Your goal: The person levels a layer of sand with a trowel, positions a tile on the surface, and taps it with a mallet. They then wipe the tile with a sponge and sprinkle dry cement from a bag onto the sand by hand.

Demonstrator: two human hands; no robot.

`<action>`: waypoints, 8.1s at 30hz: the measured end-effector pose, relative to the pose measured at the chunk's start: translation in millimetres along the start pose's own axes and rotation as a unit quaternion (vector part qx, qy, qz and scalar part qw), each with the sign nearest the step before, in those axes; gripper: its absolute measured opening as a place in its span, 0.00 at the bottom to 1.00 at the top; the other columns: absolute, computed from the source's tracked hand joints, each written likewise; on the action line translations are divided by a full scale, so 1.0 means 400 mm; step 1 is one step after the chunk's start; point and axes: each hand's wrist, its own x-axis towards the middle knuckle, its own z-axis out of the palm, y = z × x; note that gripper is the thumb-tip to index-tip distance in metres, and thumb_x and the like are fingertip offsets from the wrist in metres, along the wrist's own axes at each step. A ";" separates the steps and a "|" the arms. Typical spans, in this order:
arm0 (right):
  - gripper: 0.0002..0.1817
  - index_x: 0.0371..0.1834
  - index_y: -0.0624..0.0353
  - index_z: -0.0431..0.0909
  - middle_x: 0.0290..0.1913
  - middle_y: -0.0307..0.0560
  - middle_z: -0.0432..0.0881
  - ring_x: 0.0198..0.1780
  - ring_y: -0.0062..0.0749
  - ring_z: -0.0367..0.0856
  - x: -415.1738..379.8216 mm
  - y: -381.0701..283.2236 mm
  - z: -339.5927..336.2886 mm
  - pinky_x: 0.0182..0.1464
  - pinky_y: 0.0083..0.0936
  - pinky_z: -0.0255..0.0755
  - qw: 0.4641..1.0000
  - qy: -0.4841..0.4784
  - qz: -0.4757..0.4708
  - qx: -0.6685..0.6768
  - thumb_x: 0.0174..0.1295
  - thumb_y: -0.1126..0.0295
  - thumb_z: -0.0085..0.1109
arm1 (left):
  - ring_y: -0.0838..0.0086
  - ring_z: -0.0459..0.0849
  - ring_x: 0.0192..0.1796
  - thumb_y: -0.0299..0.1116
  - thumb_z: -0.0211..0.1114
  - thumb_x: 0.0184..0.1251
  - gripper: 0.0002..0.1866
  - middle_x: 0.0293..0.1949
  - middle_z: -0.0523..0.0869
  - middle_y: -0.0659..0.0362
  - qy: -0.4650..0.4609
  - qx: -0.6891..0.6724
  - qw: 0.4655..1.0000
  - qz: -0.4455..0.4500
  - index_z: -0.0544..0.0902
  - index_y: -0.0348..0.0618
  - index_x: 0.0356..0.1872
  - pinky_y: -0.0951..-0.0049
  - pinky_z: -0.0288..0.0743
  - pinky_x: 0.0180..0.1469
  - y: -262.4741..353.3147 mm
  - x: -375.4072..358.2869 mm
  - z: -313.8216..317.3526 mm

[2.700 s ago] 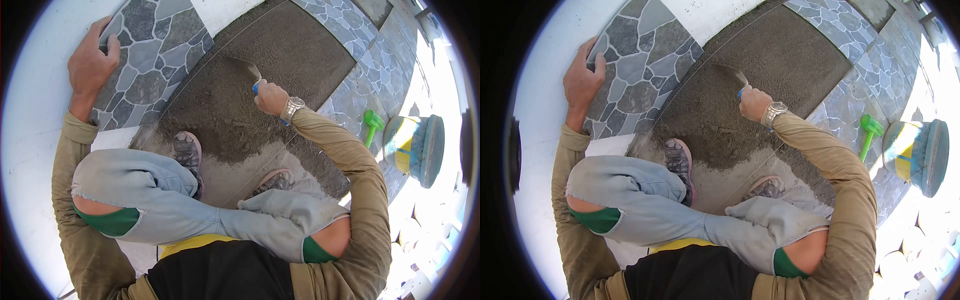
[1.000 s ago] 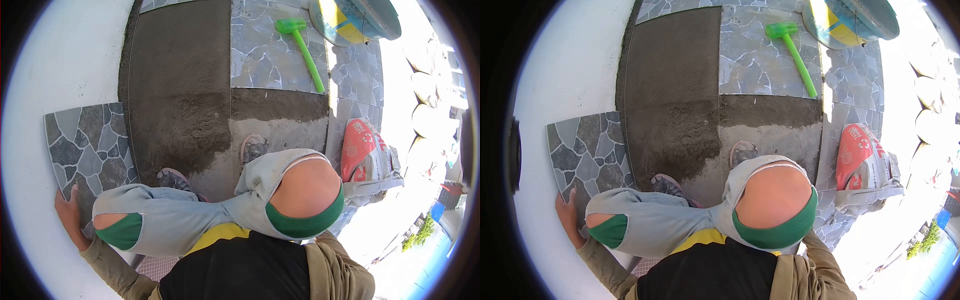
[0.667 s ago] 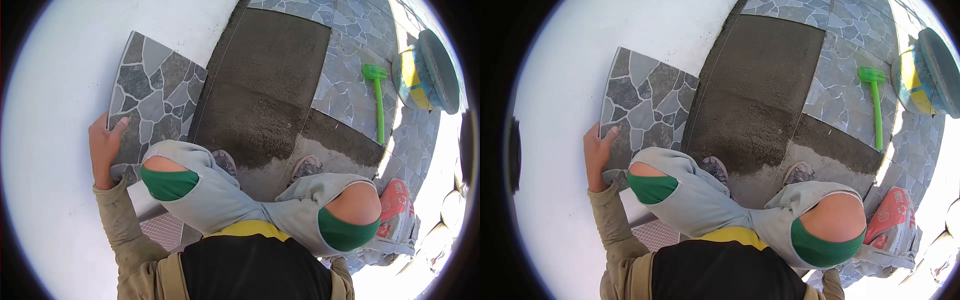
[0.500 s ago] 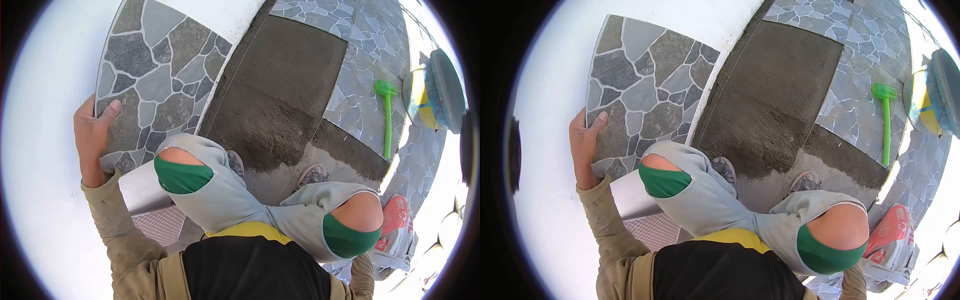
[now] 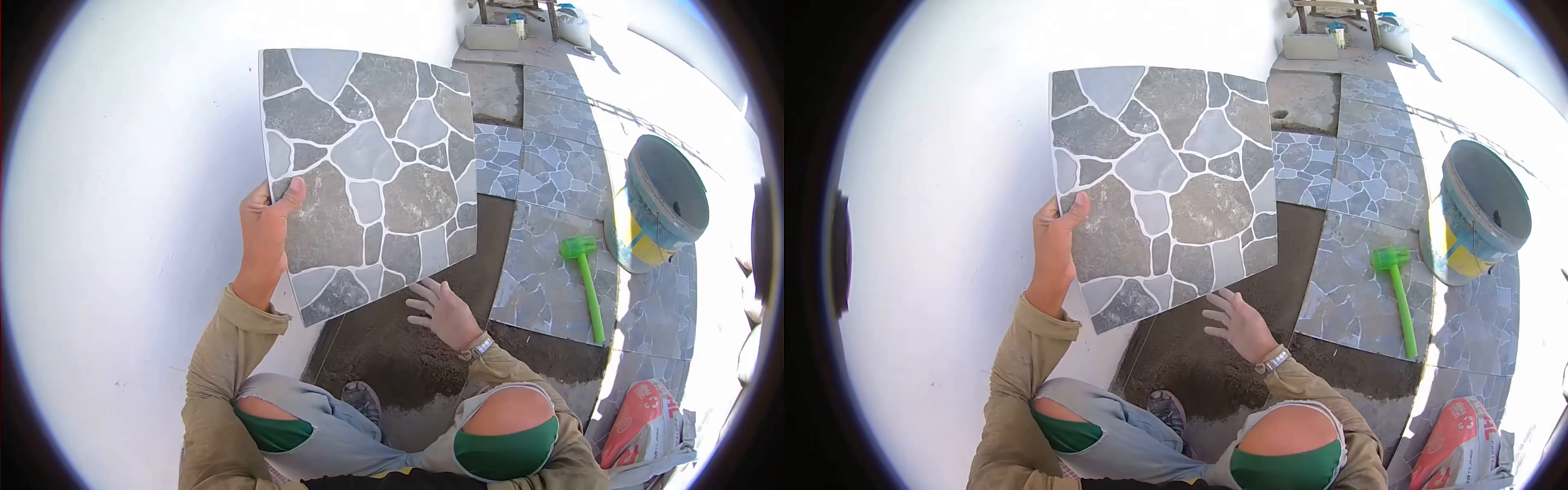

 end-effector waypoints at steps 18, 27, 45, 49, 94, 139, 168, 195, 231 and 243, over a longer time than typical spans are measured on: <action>0.09 0.35 0.63 0.82 0.33 0.40 0.76 0.35 0.25 0.75 0.052 -0.359 -0.283 0.35 0.31 0.69 0.807 0.401 -0.400 -0.165 0.70 0.70 0.55 | 0.65 0.86 0.53 0.19 0.64 0.69 0.08 0.47 0.87 0.55 -0.256 -0.344 0.798 -0.423 0.81 0.35 0.47 0.61 0.81 0.61 -0.540 -0.211 0.190; 0.17 0.19 0.64 0.72 0.21 0.34 0.68 0.26 0.19 0.61 0.120 -0.316 -0.447 0.27 0.32 0.54 0.704 0.525 -0.278 -0.390 0.68 0.69 0.55 | 0.66 0.83 0.61 0.20 0.63 0.70 0.13 0.54 0.85 0.53 -0.199 -0.399 0.661 -0.603 0.79 0.35 0.53 0.58 0.73 0.71 -0.660 -0.263 0.225; 0.15 0.29 0.70 0.80 0.34 0.68 0.82 0.38 0.62 0.81 0.354 -0.323 -0.710 0.39 0.48 0.69 0.566 0.516 -0.200 -0.611 0.59 0.65 0.53 | 0.67 0.87 0.55 0.23 0.65 0.69 0.11 0.49 0.87 0.55 -0.166 -0.375 0.710 -0.573 0.80 0.35 0.50 0.65 0.81 0.64 -0.891 -0.219 0.256; 0.15 0.32 0.69 0.81 0.33 0.62 0.84 0.35 0.53 0.82 0.383 -0.328 -0.750 0.38 0.44 0.70 0.589 0.552 -0.209 -0.552 0.59 0.65 0.54 | 0.67 0.85 0.57 0.23 0.65 0.69 0.11 0.51 0.86 0.54 -0.168 -0.379 0.706 -0.574 0.80 0.34 0.50 0.62 0.78 0.67 -0.926 -0.222 0.264; 0.16 0.39 0.57 0.90 0.35 0.52 0.90 0.38 0.42 0.89 0.101 -0.305 -0.603 0.45 0.34 0.80 0.535 0.345 -0.141 -0.758 0.54 0.57 0.71 | 0.58 0.82 0.57 0.40 0.70 0.64 0.25 0.57 0.81 0.52 -0.391 0.337 0.856 0.012 0.79 0.53 0.63 0.54 0.75 0.59 -0.927 -0.114 0.199; 0.27 0.63 0.53 0.81 0.29 0.50 0.78 0.35 0.43 0.79 0.111 -0.293 -0.615 0.43 0.39 0.74 0.486 0.288 -0.161 -0.810 0.59 0.60 0.68 | 0.29 0.59 0.75 0.47 0.58 0.76 0.29 0.76 0.60 0.37 -0.447 0.477 0.750 0.105 0.69 0.55 0.75 0.25 0.60 0.67 -0.930 -0.206 0.279; 0.21 0.38 0.64 0.76 0.27 0.56 0.78 0.25 0.48 0.78 -0.087 -0.468 -0.297 0.32 0.42 0.74 0.613 0.415 -0.153 -0.655 0.74 0.53 0.55 | 0.25 0.38 0.79 0.53 0.85 0.41 0.69 0.84 0.34 0.52 -0.541 0.485 0.684 -0.065 0.45 0.62 0.82 0.27 0.55 0.73 -0.944 0.010 0.410; 0.16 0.48 0.62 0.73 0.38 0.62 0.81 0.38 0.67 0.81 0.424 -0.246 -0.414 0.40 0.58 0.71 0.443 0.117 -0.159 -0.875 0.78 0.61 0.40 | 0.32 0.38 0.80 0.48 0.86 0.41 0.68 0.84 0.34 0.60 -0.525 0.473 0.695 -0.132 0.46 0.69 0.82 0.20 0.61 0.67 -0.852 0.016 0.395; 0.21 0.46 0.60 0.77 0.33 0.63 0.83 0.37 0.61 0.83 0.205 -0.360 -0.529 0.39 0.53 0.72 0.549 0.248 -0.058 -0.796 0.77 0.53 0.44 | 0.26 0.43 0.78 0.55 0.80 0.50 0.61 0.83 0.38 0.46 -0.502 0.509 0.690 -0.115 0.48 0.66 0.82 0.28 0.62 0.70 -0.930 0.021 0.498; 0.28 0.39 0.65 0.79 0.37 0.69 0.83 0.44 0.68 0.81 0.256 -0.379 -0.438 0.44 0.55 0.71 0.598 0.327 -0.130 -0.720 0.76 0.47 0.42 | 0.32 0.41 0.80 0.49 0.79 0.54 0.57 0.84 0.35 0.59 -0.541 0.458 0.704 -0.044 0.48 0.76 0.81 0.19 0.59 0.67 -0.983 0.023 0.514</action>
